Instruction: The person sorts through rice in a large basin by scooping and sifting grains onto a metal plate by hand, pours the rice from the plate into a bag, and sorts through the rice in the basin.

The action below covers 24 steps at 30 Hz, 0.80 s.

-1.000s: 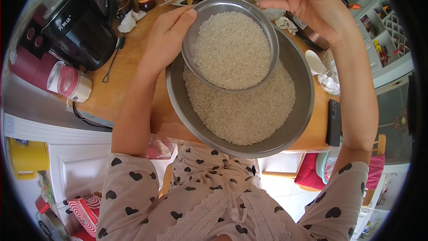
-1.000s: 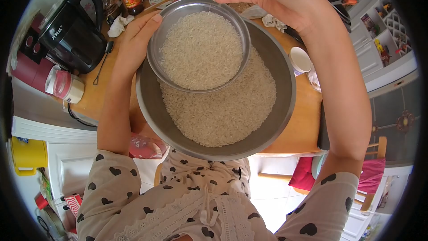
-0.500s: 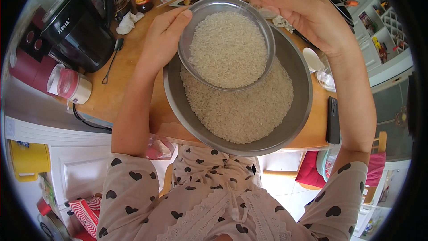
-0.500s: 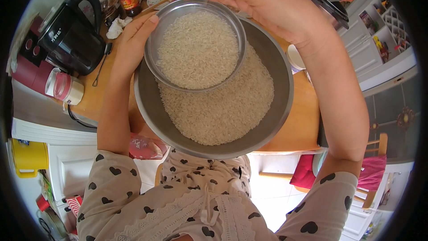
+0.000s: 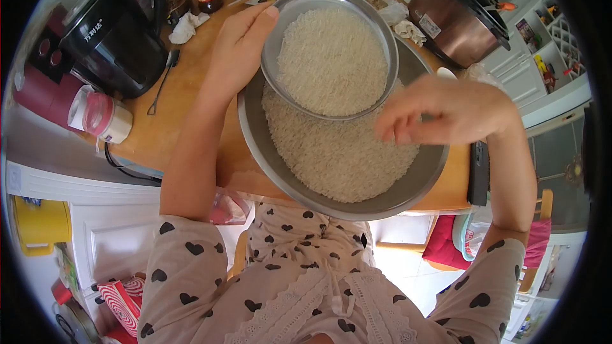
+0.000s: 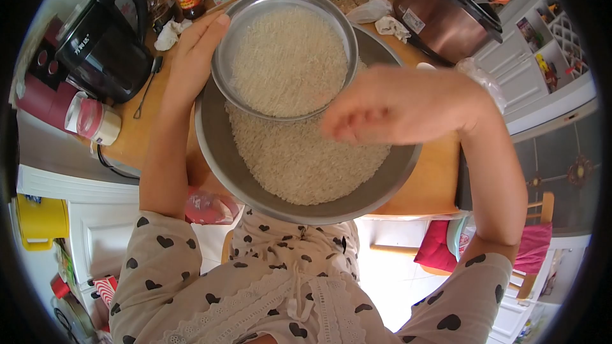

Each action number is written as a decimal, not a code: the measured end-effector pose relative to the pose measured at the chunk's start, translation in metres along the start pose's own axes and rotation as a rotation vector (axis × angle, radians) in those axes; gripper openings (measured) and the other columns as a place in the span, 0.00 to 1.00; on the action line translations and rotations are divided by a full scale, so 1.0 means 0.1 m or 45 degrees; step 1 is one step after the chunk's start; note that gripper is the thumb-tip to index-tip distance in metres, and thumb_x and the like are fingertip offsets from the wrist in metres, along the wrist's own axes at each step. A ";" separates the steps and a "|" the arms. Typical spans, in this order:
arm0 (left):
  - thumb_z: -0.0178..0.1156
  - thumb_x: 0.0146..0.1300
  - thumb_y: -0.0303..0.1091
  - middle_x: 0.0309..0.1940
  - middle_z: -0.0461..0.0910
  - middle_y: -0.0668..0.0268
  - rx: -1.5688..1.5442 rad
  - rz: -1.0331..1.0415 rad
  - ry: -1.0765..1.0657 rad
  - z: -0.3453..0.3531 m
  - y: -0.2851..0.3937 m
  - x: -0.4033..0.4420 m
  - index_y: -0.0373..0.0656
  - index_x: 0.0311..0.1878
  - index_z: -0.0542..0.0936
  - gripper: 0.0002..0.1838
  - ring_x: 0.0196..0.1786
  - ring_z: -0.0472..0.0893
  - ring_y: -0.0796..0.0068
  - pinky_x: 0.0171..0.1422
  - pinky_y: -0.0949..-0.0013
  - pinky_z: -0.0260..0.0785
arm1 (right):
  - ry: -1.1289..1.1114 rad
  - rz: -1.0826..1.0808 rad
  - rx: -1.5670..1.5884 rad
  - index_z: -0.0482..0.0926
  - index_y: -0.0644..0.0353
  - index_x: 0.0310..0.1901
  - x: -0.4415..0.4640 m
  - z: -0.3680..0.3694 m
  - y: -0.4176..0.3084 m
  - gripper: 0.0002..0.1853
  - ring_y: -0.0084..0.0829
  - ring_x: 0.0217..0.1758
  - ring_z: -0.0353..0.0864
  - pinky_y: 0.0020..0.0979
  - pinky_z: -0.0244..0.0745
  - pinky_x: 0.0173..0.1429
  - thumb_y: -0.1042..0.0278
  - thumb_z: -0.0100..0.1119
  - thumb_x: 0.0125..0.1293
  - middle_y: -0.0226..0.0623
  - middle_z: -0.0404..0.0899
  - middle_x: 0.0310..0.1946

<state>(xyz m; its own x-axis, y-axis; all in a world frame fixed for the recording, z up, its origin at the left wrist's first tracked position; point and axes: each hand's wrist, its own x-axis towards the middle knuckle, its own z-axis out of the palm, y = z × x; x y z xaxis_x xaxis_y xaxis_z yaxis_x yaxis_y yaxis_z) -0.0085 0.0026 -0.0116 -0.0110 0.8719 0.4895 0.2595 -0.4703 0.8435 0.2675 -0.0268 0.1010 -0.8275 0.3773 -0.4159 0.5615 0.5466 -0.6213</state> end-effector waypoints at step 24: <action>0.51 0.72 0.41 0.37 0.82 0.67 -0.053 0.057 0.077 -0.01 -0.06 0.02 0.33 0.51 0.80 0.19 0.41 0.76 0.80 0.49 0.74 0.68 | 0.243 0.228 -0.010 0.77 0.65 0.48 0.25 0.65 0.28 0.13 0.47 0.44 0.80 0.42 0.73 0.51 0.68 0.48 0.67 0.48 0.81 0.40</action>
<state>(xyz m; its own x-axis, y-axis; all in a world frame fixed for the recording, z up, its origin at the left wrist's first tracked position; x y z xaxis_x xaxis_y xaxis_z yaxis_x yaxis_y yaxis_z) -0.0109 0.0071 -0.0158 -0.0588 0.8406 0.5384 0.2207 -0.5151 0.8283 0.2618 -0.0508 0.0294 -0.6990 0.6025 -0.3852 0.6995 0.4637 -0.5438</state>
